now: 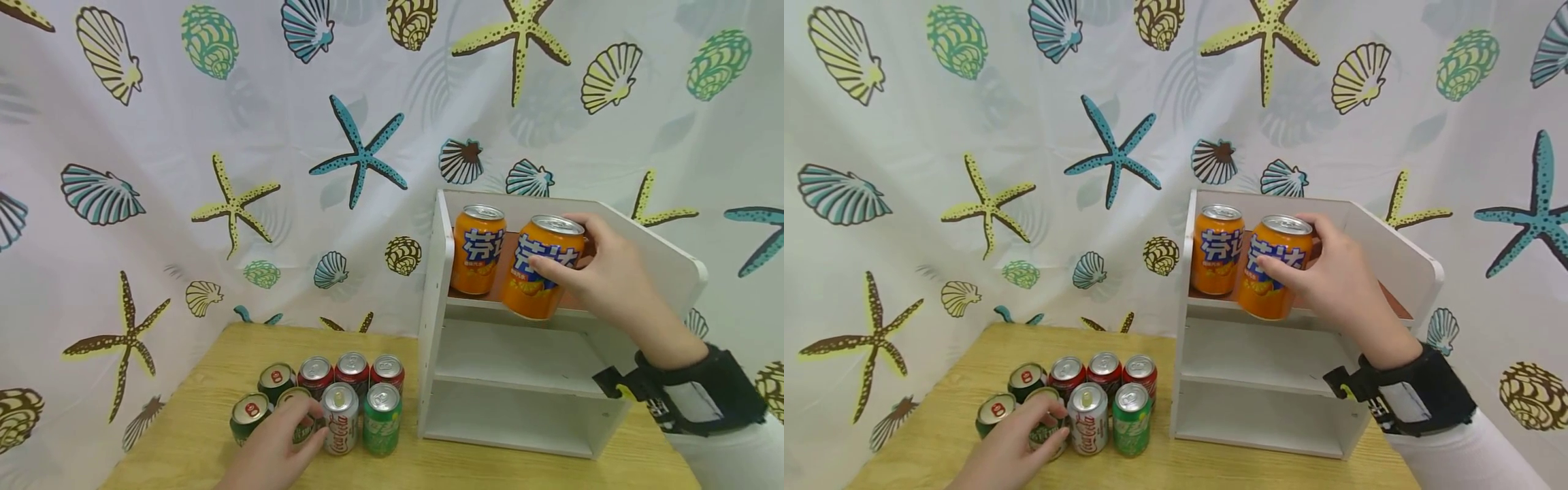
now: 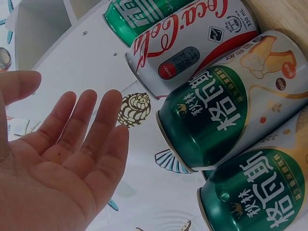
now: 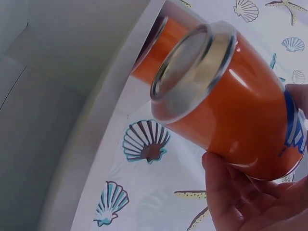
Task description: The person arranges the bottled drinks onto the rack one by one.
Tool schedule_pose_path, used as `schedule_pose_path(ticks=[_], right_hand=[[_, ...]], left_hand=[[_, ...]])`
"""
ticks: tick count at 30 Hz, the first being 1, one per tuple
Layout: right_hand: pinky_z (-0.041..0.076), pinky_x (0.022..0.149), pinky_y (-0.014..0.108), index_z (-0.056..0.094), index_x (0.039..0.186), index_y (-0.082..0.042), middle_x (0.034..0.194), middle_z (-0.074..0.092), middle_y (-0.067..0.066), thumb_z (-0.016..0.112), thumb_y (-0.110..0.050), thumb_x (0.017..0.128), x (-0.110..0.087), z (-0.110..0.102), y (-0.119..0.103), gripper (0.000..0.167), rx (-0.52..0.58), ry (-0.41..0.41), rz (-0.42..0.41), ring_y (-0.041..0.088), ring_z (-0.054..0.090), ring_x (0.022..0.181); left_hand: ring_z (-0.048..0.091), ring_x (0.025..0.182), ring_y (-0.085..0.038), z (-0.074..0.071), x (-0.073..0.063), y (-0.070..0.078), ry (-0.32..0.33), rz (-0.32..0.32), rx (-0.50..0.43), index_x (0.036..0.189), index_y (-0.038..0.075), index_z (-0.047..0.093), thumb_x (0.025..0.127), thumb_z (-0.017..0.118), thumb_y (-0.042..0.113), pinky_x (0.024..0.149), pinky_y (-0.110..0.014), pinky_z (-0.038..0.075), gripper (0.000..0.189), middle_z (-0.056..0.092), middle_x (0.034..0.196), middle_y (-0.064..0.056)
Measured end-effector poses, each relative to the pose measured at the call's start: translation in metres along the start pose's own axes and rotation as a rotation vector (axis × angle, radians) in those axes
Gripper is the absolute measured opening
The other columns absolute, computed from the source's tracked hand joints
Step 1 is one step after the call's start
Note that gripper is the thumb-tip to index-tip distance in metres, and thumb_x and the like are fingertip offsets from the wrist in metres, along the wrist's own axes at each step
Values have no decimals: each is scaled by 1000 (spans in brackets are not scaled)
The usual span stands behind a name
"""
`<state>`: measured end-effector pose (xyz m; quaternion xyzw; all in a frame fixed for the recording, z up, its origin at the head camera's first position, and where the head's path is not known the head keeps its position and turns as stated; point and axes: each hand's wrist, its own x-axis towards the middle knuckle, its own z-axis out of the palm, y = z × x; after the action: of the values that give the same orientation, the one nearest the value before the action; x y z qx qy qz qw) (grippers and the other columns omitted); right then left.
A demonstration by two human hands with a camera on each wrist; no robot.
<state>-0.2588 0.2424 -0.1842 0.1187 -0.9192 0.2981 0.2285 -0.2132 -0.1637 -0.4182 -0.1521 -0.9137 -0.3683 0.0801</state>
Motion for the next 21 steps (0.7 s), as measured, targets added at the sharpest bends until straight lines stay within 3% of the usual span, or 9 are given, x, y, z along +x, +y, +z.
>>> schedule_pose_path(ticks=[9, 21], right_hand=[[47, 65, 11, 42, 149, -3, 124, 61, 25, 75, -43, 94, 14, 1, 12, 76, -51, -1, 16, 37, 63, 101], [46, 68, 10, 40, 151, -1, 127, 60, 26, 74, -42, 95, 27, 10, 24, 77, -23, -26, 5, 38, 64, 103]], left_hand=[[62, 97, -12, -1, 0, 0, -16, 13, 0, 105, 22, 65, 95, 76, 24, 82, -30, 57, 15, 64, 101, 8], [63, 99, -14, -1, 0, -3, -50, 6, -16, 106, 23, 65, 96, 75, 27, 83, -33, 58, 15, 64, 102, 8]])
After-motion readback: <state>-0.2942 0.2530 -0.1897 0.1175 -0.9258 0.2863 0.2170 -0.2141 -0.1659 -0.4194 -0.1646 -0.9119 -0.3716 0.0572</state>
